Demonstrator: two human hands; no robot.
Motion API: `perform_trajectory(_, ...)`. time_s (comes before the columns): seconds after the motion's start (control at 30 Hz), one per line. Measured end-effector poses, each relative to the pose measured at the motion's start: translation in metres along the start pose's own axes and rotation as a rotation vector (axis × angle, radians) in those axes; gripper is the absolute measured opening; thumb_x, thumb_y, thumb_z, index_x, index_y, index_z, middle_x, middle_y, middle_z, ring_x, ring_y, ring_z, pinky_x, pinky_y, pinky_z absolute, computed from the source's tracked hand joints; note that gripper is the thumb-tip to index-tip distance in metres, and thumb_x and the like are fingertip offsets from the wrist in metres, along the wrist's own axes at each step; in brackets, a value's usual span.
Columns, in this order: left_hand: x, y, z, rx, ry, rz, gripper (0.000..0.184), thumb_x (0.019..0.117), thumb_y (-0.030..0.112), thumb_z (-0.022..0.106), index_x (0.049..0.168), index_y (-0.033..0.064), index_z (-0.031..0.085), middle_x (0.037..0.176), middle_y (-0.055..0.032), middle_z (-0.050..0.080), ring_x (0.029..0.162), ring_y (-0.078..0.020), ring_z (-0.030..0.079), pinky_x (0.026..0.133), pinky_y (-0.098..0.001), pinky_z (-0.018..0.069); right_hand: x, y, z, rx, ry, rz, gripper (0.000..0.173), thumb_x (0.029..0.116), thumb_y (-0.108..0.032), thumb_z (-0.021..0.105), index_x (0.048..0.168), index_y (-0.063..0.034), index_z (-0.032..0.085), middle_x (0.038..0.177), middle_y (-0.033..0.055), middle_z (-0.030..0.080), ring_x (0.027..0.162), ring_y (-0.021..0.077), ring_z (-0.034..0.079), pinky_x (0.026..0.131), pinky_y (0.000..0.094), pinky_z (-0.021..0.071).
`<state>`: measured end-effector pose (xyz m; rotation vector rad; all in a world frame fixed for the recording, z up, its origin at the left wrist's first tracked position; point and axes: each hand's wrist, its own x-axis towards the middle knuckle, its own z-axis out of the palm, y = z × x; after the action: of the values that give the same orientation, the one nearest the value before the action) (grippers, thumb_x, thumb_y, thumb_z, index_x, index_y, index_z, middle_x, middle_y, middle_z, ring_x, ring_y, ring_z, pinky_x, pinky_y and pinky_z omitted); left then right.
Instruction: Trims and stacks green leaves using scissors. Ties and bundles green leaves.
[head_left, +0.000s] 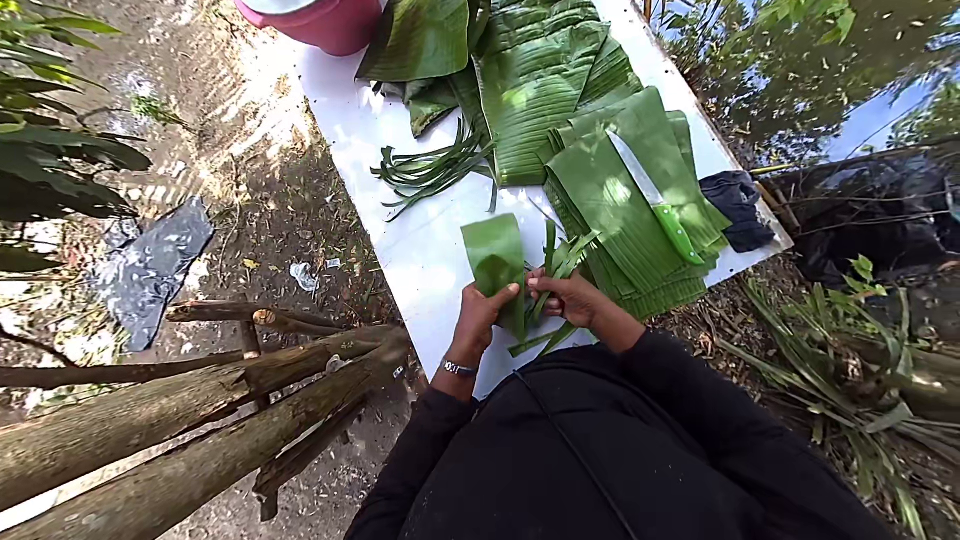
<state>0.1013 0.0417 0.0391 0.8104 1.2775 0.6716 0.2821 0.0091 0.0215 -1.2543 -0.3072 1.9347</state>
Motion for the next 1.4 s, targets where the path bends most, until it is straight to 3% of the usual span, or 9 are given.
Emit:
perform_trajectory(0.17, 0.002, -0.010, 0.003, 0.036, -0.028, -0.015, 0.031, 0.0854, -0.003, 0.078, 0.112, -0.0073, 0.064, 0.094, -0.0136, 0.074, 0.084, -0.0179, 0.073, 0.080, -0.0352, 0.0625, 0.000, 0.002, 0.003, -0.118, 0.041, -0.105, 0.007, 0.0966, -0.002, 0.064, 0.093, -0.0069, 0.060, 0.069, 0.0011, 0.060, 0.045, 0.0028, 0.042, 0.043, 0.0166, 0.0360)
perform_trajectory(0.33, 0.003, -0.007, 0.001, 0.053, -0.038, -0.003, 0.028, 0.0878, -0.001, 0.077, 0.113, -0.0070, 0.065, 0.095, -0.0134, 0.074, 0.085, -0.0180, 0.073, 0.080, -0.0349, 0.0623, 0.001, 0.005, 0.007, -0.288, 0.088, -0.200, 0.011, 0.0926, -0.001, 0.069, 0.089, -0.0060, 0.059, 0.067, 0.0011, 0.060, 0.046, 0.0037, 0.042, 0.045, 0.0189, 0.0359)
perform_trajectory(0.8, -0.003, -0.014, 0.010, 0.102, -0.128, 0.017, 0.018, 0.0993, 0.003, 0.063, 0.114, -0.0069, 0.061, 0.096, -0.0121, 0.071, 0.088, -0.0148, 0.070, 0.084, -0.0334, 0.0594, 0.002, 0.012, 0.006, -0.474, 0.184, -0.255, 0.016, 0.0887, -0.005, 0.075, 0.088, -0.0056, 0.059, 0.068, 0.0007, 0.058, 0.053, 0.0066, 0.050, 0.052, 0.0233, 0.0427)
perform_trajectory(0.97, -0.014, 0.004, 0.007, 0.033, -0.196, 0.039, 0.018, 0.0961, 0.001, 0.065, 0.113, -0.0052, 0.063, 0.095, -0.0100, 0.072, 0.088, -0.0145, 0.070, 0.085, -0.0339, 0.0599, 0.006, 0.013, 0.005, -0.467, 0.209, -0.240, 0.008, 0.0935, -0.008, 0.068, 0.094, -0.0050, 0.061, 0.070, 0.0010, 0.056, 0.053, 0.0073, 0.047, 0.051, 0.0253, 0.0410)
perform_trajectory(1.03, -0.026, 0.025, 0.000, -0.110, -0.240, 0.123, 0.020, 0.0906, 0.004, 0.072, 0.109, 0.0005, 0.066, 0.090, -0.0071, 0.072, 0.082, -0.0142, 0.070, 0.081, -0.0341, 0.0612, 0.007, 0.011, 0.003, -0.366, 0.204, -0.214, 0.004, 0.0976, -0.008, 0.063, 0.099, -0.0049, 0.061, 0.070, 0.0005, 0.058, 0.049, 0.0054, 0.044, 0.047, 0.0219, 0.0377)
perform_trajectory(1.1, -0.037, 0.051, -0.014, -0.283, -0.360, 0.302, 0.023, 0.0860, 0.022, 0.081, 0.103, 0.0115, 0.070, 0.087, -0.0026, 0.070, 0.078, -0.0132, 0.068, 0.077, -0.0339, 0.0599, 0.006, 0.009, -0.002, -0.251, 0.205, -0.175, 0.001, 0.0992, -0.008, 0.060, 0.099, -0.0067, 0.061, 0.068, 0.0005, 0.059, 0.046, 0.0041, 0.042, 0.044, 0.0198, 0.0365)
perform_trajectory(1.2, -0.048, 0.095, -0.032, -0.454, -0.475, 0.607, 0.018, 0.0928, 0.039, 0.074, 0.094, 0.0207, 0.070, 0.080, 0.0052, 0.064, 0.071, -0.0094, 0.062, 0.071, -0.0298, 0.0560, 0.007, 0.004, -0.005, -0.111, 0.204, -0.106, 0.003, 0.1006, -0.004, 0.058, 0.103, -0.0052, 0.059, 0.077, 0.0074, 0.071, 0.044, 0.0034, 0.045, 0.041, 0.0182, 0.0344)
perform_trajectory(1.3, -0.049, 0.111, -0.040, -0.469, -0.379, 0.689, 0.023, 0.1011, 0.039, 0.061, 0.095, 0.0186, 0.068, 0.080, 0.0038, 0.064, 0.071, -0.0111, 0.063, 0.070, -0.0311, 0.0569, 0.008, 0.001, -0.005, 0.001, 0.216, -0.051, 0.010, 0.0982, 0.000, 0.059, 0.107, -0.0038, 0.056, 0.079, 0.0091, 0.071, 0.044, 0.0036, 0.044, 0.040, 0.0181, 0.0344)
perform_trajectory(1.4, -0.042, 0.089, -0.027, -0.231, -0.097, 0.427, 0.016, 0.1010, 0.028, 0.062, 0.110, 0.0161, 0.067, 0.093, -0.0001, 0.071, 0.080, -0.0120, 0.069, 0.074, -0.0336, 0.0620, 0.007, 0.003, -0.005, 0.036, 0.140, -0.060, 0.010, 0.0991, 0.000, 0.057, 0.107, -0.0039, 0.062, 0.079, 0.0082, 0.070, 0.046, 0.0037, 0.045, 0.042, 0.0178, 0.0361)
